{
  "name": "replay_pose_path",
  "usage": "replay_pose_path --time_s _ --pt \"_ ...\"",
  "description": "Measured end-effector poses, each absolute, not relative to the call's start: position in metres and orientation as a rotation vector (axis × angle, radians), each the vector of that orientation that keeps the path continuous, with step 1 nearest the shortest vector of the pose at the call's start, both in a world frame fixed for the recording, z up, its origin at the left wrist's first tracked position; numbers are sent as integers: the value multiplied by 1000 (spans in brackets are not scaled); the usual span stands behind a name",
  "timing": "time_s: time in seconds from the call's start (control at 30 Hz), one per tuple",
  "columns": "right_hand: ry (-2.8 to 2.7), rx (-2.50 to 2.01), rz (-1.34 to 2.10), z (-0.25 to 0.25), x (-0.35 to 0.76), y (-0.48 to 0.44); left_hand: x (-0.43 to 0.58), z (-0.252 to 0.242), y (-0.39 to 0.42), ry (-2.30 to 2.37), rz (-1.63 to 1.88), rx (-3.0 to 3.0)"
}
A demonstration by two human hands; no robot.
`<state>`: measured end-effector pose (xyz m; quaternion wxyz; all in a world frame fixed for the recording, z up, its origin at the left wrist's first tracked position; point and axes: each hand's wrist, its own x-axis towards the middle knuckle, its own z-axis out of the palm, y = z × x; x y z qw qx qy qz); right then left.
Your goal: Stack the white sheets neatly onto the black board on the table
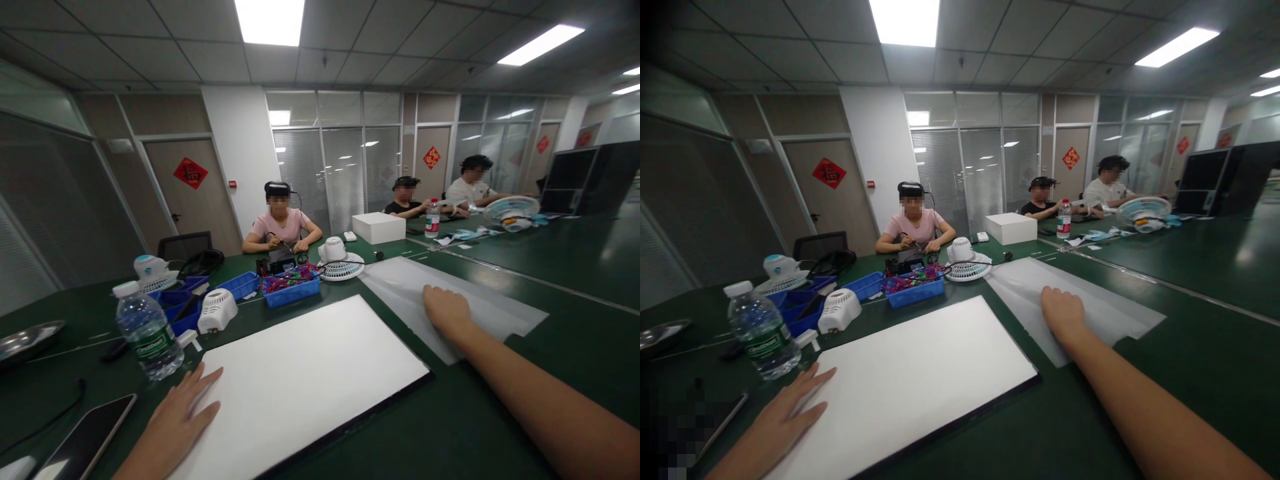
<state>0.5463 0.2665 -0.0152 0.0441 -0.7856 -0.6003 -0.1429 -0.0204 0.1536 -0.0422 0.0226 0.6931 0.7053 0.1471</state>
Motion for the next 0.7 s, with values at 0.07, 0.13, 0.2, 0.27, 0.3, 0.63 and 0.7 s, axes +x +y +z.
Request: replay_pose_path --time_s 0.07,0.13,0.2,0.27,0.3,0.63,0.7 --pt "-1861 -2346 -459 -5 535 258 -22 -44 154 2191 478 2164" --pt "-1918 -2267 -475 5 515 248 -23 -46 154 2189 504 2184" --pt "-2019 -2151 -481 13 485 232 -24 -46 153 2191 527 2191" --pt "-2169 -1982 -473 16 450 213 -23 -46 153 2203 545 2181" --pt "-2256 -1882 -462 16 432 202 -23 -46 152 2208 554 2171" --pt "-2885 -519 -244 -1 374 156 -26 -50 153 2097 781 1983" --pt "-2896 -506 -156 1 383 163 -28 -48 155 2089 862 1939"
